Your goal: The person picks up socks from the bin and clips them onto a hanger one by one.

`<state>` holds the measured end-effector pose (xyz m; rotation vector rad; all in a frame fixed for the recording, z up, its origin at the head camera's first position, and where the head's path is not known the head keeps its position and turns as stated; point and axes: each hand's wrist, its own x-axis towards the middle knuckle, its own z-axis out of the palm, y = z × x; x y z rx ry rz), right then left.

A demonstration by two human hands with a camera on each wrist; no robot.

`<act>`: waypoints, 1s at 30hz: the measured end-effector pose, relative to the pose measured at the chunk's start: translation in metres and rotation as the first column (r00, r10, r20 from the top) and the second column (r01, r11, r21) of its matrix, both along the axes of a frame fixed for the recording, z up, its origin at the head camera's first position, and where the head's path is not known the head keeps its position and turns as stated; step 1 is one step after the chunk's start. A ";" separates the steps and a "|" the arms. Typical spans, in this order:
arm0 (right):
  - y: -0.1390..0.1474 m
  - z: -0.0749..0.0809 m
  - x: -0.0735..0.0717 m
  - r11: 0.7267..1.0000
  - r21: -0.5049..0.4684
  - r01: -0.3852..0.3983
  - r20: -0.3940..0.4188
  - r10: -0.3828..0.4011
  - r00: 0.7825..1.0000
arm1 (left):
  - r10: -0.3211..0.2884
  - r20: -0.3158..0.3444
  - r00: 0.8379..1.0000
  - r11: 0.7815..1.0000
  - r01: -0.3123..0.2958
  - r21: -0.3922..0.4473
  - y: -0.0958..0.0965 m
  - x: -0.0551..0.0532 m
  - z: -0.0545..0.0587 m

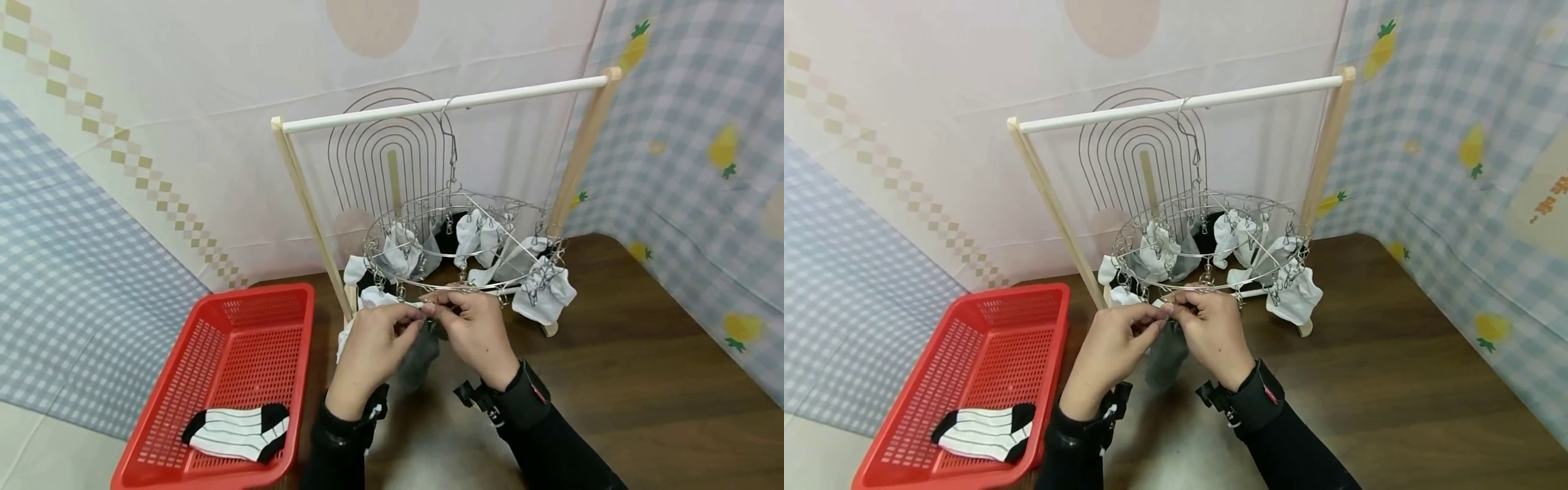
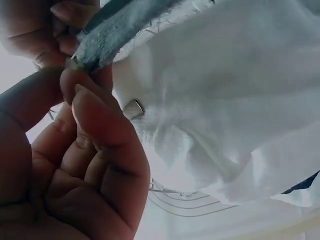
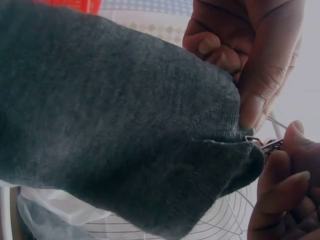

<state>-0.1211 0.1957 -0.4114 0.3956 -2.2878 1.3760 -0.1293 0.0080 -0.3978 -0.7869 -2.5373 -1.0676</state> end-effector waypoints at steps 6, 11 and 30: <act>0.000 0.000 -0.001 1.000 0.019 -0.002 0.007 0.002 1.000 | 0.001 0.016 1.000 1.000 -0.002 0.023 0.001 -0.002 0.001; 0.000 0.001 -0.001 1.000 0.028 -0.005 0.026 0.004 1.000 | 0.029 0.060 0.998 0.997 -0.032 0.064 0.000 -0.001 0.002; 0.031 0.041 0.034 0.873 0.482 -0.072 0.053 0.053 0.997 | 0.209 -0.025 0.978 0.965 -0.211 -0.155 -0.008 0.006 0.006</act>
